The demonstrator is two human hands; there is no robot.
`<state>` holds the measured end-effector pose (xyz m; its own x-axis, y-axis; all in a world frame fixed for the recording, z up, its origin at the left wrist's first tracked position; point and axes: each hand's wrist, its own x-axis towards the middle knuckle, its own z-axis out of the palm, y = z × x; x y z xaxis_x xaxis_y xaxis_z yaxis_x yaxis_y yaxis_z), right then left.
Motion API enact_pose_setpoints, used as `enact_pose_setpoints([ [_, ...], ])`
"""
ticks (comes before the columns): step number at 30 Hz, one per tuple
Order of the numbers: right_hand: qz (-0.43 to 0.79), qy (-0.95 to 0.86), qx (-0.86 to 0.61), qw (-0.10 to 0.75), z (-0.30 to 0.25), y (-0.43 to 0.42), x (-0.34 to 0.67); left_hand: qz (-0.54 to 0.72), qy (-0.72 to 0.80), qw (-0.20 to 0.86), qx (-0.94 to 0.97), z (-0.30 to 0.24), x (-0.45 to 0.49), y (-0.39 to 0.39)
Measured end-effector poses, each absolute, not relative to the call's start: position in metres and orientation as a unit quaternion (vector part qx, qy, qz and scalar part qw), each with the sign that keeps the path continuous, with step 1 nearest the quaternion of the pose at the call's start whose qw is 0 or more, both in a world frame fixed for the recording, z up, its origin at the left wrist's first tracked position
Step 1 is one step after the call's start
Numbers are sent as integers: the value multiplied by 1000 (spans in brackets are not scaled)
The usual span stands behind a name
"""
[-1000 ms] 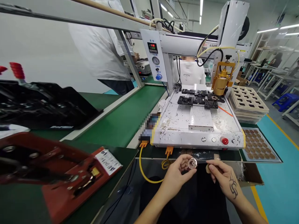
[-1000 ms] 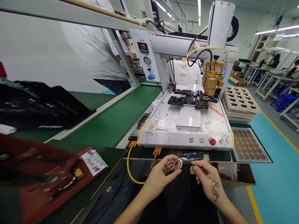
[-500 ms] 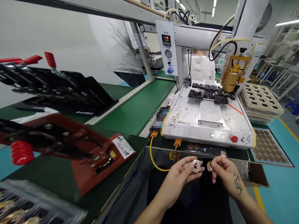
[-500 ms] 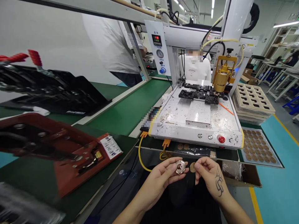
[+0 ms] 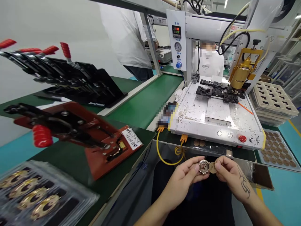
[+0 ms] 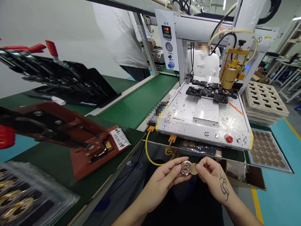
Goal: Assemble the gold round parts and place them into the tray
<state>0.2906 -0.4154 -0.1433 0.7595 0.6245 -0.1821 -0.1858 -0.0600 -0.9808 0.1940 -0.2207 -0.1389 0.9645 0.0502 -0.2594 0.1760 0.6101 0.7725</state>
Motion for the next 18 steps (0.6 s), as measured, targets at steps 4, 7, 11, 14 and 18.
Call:
enact_pose_setpoints([
  [4, 168, -252, -732, 610, -128, -405, 286, -22, 127, 881, 455, -136, 192, -225],
  [7, 165, -274, -734, 600, -125, -398, 281, -17, 120, 876, 468, -131, 192, -228],
  [11, 178, -268, -723, 612, -129, -395, 277, -14, 110, 874, 474, -127, 190, -229],
  [14, 175, -262, -721, 617, -131, -395, 277, -11, 113, 870, 480, -128, 189, -230],
  [18, 170, -260, -725, 615, -132, -395, 277, -8, 104, 867, 487, -129, 188, -232],
])
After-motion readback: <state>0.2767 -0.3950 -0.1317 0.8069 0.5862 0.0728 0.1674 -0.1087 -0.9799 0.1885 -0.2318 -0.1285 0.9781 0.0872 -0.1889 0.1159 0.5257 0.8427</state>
